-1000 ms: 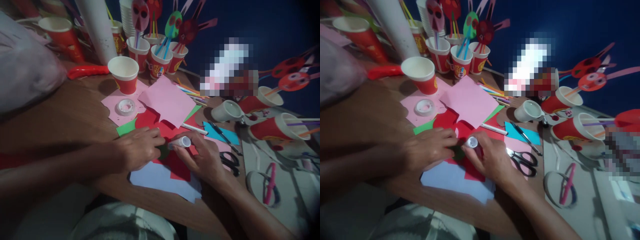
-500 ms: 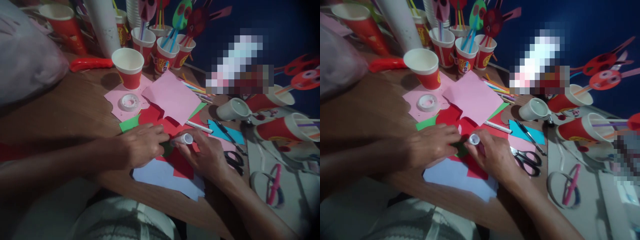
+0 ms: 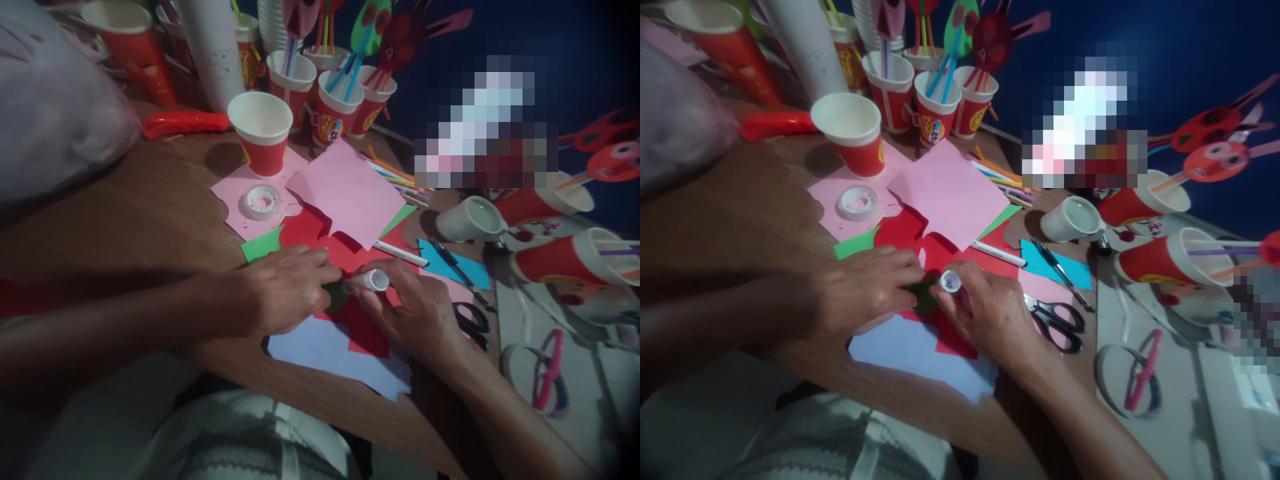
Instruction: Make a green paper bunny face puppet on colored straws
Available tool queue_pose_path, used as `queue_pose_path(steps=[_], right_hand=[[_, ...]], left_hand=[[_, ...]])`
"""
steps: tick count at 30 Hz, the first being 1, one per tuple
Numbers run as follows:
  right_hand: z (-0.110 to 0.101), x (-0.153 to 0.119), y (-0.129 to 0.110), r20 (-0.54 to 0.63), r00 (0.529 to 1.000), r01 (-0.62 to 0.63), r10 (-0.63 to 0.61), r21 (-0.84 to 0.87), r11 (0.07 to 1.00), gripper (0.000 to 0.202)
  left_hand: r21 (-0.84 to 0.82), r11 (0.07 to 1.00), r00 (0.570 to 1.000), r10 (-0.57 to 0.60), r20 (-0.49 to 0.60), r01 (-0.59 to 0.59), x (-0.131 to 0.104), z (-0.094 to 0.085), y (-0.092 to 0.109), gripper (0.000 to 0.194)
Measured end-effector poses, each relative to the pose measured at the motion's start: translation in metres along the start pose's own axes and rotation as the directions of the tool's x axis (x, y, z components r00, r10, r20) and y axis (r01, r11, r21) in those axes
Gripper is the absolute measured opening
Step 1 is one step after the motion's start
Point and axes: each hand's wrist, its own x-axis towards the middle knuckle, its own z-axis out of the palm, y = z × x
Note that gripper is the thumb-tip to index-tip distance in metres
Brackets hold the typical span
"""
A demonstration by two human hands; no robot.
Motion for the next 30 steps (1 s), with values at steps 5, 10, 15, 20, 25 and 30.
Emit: queue_pose_path(steps=[5,10,15,20,25,30], right_hand=[[0.000,-0.001,-0.001,0.002,1.000,0.016,-0.016,0.018,1.000,0.018],[0.000,-0.003,-0.003,0.012,0.999,0.037,-0.037,0.024,0.999,0.017],[-0.001,-0.005,-0.005,0.027,0.999,0.036,-0.037,0.011,0.999,0.018],[-0.001,-0.007,-0.008,0.012,0.998,0.059,-0.059,0.011,0.998,0.019],[0.001,-0.007,-0.011,0.042,0.996,0.074,-0.076,0.034,0.997,0.018],[0.002,-0.006,-0.014,0.062,0.996,0.053,-0.061,0.127,0.990,0.014]], left_hand=[[-0.001,1.000,1.000,0.005,-0.007,-0.005,-0.001,0.002,0.000,0.017],[0.004,1.000,0.998,0.028,-0.062,-0.028,-0.005,0.008,-0.003,0.017],[0.009,1.000,0.998,0.011,-0.063,-0.011,-0.006,0.007,-0.002,0.018],[0.012,1.000,0.999,0.008,-0.035,-0.008,-0.003,0.005,-0.001,0.020],[-0.019,1.000,1.000,0.003,-0.006,-0.003,-0.001,0.003,-0.001,0.019],[-0.043,0.999,0.997,0.016,-0.071,-0.019,-0.001,0.006,-0.002,0.017]])
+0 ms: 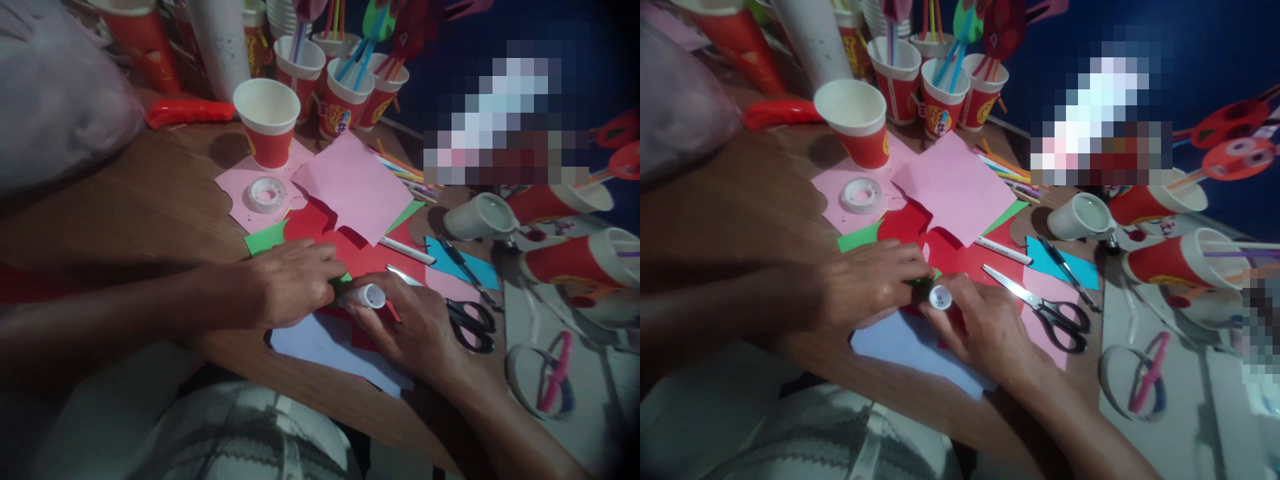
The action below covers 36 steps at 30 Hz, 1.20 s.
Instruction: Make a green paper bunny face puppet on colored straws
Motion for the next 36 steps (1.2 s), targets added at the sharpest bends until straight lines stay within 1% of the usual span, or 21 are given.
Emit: queue_pose_path(steps=[4,7,13,19,24,28,36], right_hand=[[0.001,-0.002,-0.002,0.016,1.000,-0.019,0.018,0.050,0.999,0.011],[0.002,-0.003,-0.002,0.031,0.999,-0.026,0.024,0.046,0.999,0.011],[0.000,-0.003,0.001,0.041,0.999,0.014,-0.011,-0.050,0.999,0.016],[-0.003,-0.002,0.002,0.061,0.998,0.003,0.006,-0.155,0.988,0.020],[-0.003,-0.001,0.006,0.024,1.000,0.014,-0.011,-0.142,0.990,0.019],[-0.002,0.000,0.009,-0.019,0.999,0.028,-0.032,-0.182,0.983,0.020],[0.000,0.004,0.013,-0.071,0.997,0.011,-0.025,-0.198,0.980,0.016]], left_hand=[[-0.005,1.000,1.000,0.001,0.012,-0.001,0.000,0.001,-0.001,0.015],[0.000,1.000,1.000,0.004,0.009,-0.004,0.000,0.001,-0.001,0.015],[0.025,1.000,0.998,-0.008,0.056,0.006,0.000,0.000,-0.001,0.017],[0.051,0.999,0.998,-0.004,0.058,0.001,0.000,0.000,-0.001,0.019],[0.070,0.997,0.999,0.014,0.046,-0.017,0.000,0.000,-0.001,0.018],[0.066,0.998,0.999,0.005,0.039,-0.008,0.000,0.000,0.000,0.014],[0.065,0.998,1.000,0.007,0.024,-0.008,-0.002,0.002,-0.001,0.017]])
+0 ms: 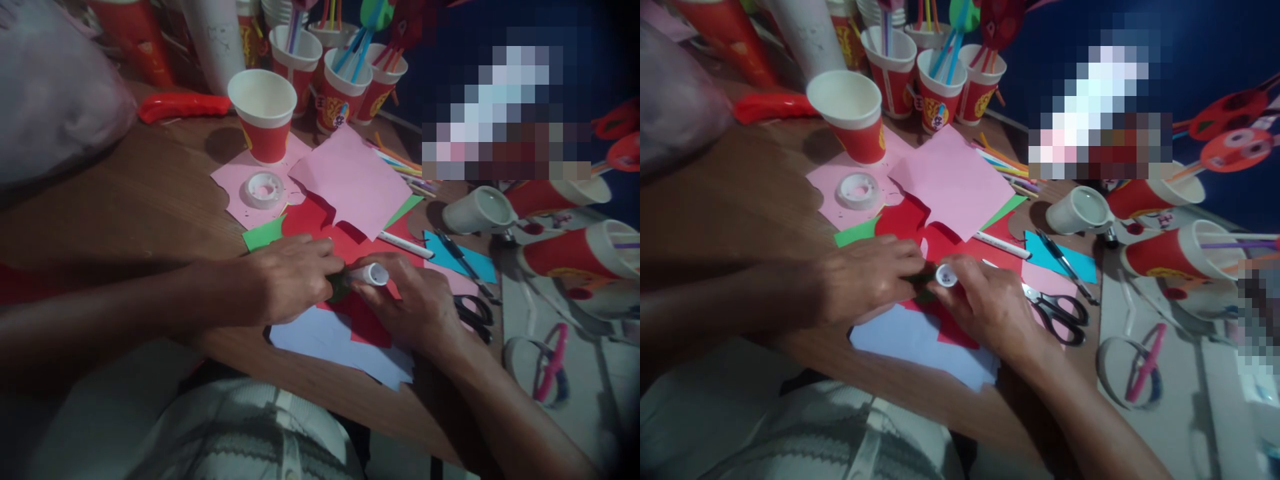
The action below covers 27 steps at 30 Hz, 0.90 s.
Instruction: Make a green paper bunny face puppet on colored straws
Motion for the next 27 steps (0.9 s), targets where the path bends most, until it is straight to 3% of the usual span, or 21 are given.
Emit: queue_pose_path(steps=[9,18,27], right_hand=[[0.0023,0.0041,0.0019,-0.016,0.999,-0.051,0.051,0.041,0.998,0.018],[-0.0014,0.0043,0.0015,0.009,0.999,-0.049,0.049,0.001,0.999,0.019],[-0.0043,-0.0035,-0.0078,0.076,0.996,-0.058,0.052,0.073,0.996,0.025]], left_hand=[[-0.010,1.000,0.998,-0.022,0.061,0.022,0.0017,-0.0077,0.0025,0.018],[-0.003,1.000,1.000,-0.009,-0.021,0.009,-0.0004,0.0006,0.0007,0.016],[-0.024,0.999,0.999,-0.030,-0.023,0.029,-0.0006,0.0008,0.0014,0.019]])
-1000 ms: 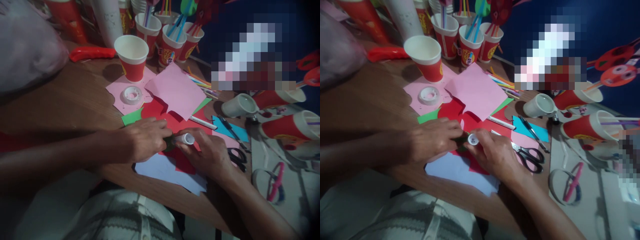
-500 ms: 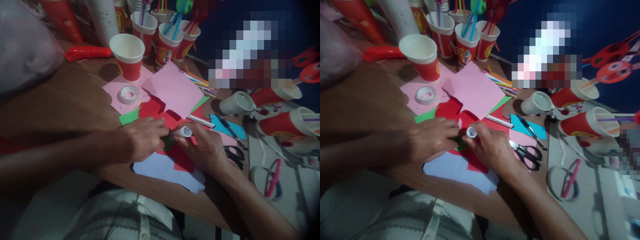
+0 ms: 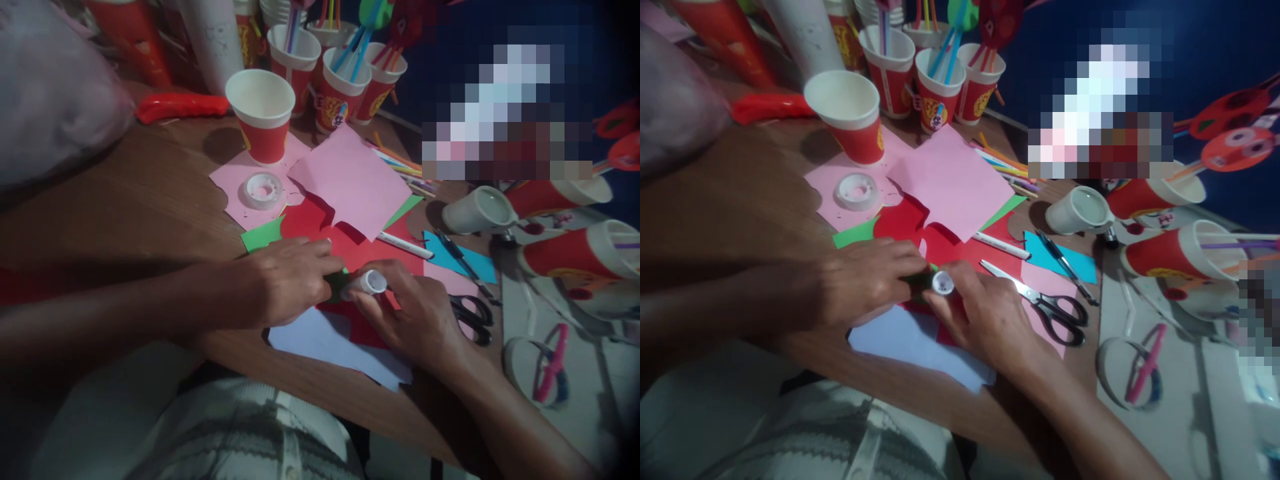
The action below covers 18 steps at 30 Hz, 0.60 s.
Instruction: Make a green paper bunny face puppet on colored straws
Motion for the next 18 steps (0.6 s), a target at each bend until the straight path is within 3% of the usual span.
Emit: queue_pose_path(steps=[3,6,10,14,18], right_hand=[[0.001,-0.002,-0.004,0.034,0.999,-0.014,0.012,0.083,0.996,0.022],[0.002,-0.002,-0.004,0.044,0.996,-0.086,0.077,0.270,0.959,0.015],[-0.001,-0.001,0.001,-0.058,0.965,-0.200,0.256,0.472,0.859,0.007],[-0.003,0.003,0.005,-0.189,0.924,-0.217,0.332,0.456,0.863,0.008],[-0.002,0.004,0.005,-0.153,0.957,-0.186,0.247,0.328,0.926,0.008]], left_hand=[[-0.026,0.999,1.000,0.022,-0.009,-0.023,0.001,0.000,-0.001,0.021],[-0.025,1.000,1.000,0.012,-0.005,-0.012,0.001,0.000,-0.002,0.019],[-0.005,0.999,0.999,0.042,-0.010,-0.042,0.001,0.000,-0.003,0.015],[0.021,0.999,0.999,0.036,-0.005,-0.036,0.000,-0.001,-0.003,0.019],[0.015,0.999,0.999,0.039,0.008,-0.039,-0.001,-0.003,-0.003,0.018]])
